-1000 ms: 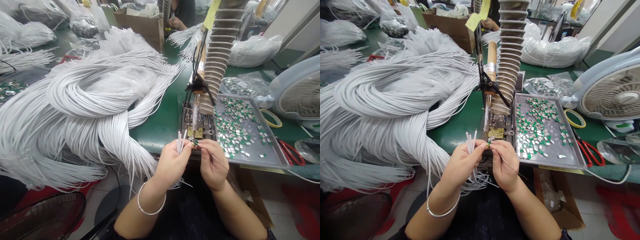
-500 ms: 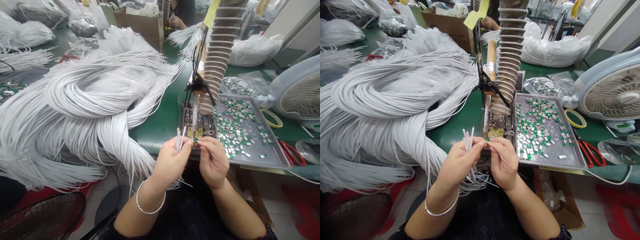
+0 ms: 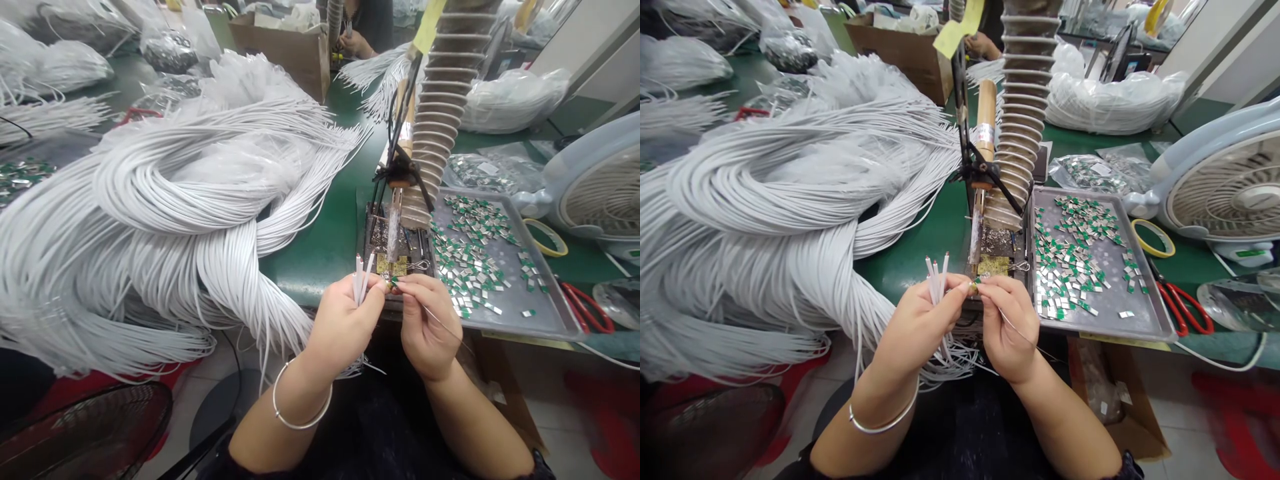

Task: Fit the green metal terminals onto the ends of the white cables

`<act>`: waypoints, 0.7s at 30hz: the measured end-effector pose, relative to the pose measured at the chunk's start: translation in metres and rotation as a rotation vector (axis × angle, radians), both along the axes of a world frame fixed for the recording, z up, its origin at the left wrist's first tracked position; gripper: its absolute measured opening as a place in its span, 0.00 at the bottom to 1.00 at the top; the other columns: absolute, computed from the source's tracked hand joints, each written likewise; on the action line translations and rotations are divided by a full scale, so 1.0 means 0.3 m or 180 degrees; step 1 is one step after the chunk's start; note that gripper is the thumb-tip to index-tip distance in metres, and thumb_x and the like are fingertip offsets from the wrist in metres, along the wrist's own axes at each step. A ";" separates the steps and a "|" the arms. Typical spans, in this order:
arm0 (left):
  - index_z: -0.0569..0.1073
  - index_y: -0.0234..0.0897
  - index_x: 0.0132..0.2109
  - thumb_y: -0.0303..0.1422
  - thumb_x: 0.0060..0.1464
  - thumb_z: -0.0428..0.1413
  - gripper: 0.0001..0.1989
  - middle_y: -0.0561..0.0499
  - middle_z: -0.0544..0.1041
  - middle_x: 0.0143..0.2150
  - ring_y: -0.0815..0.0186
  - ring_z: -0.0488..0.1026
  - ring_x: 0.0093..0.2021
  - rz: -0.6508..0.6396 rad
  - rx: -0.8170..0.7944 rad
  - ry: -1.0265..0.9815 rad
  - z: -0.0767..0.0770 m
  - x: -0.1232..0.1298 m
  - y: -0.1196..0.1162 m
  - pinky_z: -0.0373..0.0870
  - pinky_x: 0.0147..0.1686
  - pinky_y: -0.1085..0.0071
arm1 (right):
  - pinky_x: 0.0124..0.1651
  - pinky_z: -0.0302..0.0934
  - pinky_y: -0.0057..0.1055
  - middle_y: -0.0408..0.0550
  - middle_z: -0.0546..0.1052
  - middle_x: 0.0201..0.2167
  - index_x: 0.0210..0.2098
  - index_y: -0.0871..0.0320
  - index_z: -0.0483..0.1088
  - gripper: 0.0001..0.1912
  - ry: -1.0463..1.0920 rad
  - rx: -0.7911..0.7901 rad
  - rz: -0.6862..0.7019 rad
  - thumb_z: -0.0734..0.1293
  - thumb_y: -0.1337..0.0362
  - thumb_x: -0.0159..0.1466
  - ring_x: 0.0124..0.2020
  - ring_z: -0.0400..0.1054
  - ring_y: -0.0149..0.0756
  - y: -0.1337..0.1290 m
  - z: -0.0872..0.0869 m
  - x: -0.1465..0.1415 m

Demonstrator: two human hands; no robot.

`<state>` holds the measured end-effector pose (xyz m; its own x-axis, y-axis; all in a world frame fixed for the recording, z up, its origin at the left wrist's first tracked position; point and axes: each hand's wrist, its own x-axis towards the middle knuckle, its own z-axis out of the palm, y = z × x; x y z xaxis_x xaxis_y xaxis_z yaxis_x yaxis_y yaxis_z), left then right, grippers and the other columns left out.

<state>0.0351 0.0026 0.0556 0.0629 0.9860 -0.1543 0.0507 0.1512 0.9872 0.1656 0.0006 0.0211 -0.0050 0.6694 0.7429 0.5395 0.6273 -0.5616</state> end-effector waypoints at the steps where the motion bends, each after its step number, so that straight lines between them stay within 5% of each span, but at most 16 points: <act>1: 0.69 0.34 0.29 0.34 0.55 0.51 0.10 0.57 0.62 0.21 0.75 0.53 0.20 -0.0008 -0.0021 0.0006 -0.001 0.000 -0.001 0.52 0.20 0.76 | 0.38 0.68 0.36 0.49 0.74 0.36 0.41 0.56 0.70 0.13 -0.0008 -0.0012 -0.0001 0.61 0.76 0.61 0.38 0.70 0.34 -0.002 0.000 0.000; 12: 0.70 0.35 0.31 0.33 0.56 0.51 0.08 0.54 0.68 0.26 0.70 0.64 0.27 -0.0105 0.0067 0.0173 -0.040 0.015 -0.021 0.62 0.30 0.73 | 0.37 0.68 0.35 0.49 0.74 0.35 0.41 0.57 0.69 0.13 0.0041 -0.0183 0.0123 0.59 0.76 0.61 0.37 0.70 0.35 -0.035 -0.024 0.021; 21: 0.69 0.36 0.37 0.31 0.61 0.45 0.10 0.48 0.71 0.35 0.65 0.68 0.36 -0.0792 0.0740 0.0367 -0.102 0.036 -0.125 0.65 0.39 0.69 | 0.29 0.66 0.27 0.42 0.73 0.25 0.44 0.56 0.69 0.15 0.0163 -0.0475 0.0034 0.60 0.76 0.61 0.24 0.69 0.29 -0.106 -0.039 0.089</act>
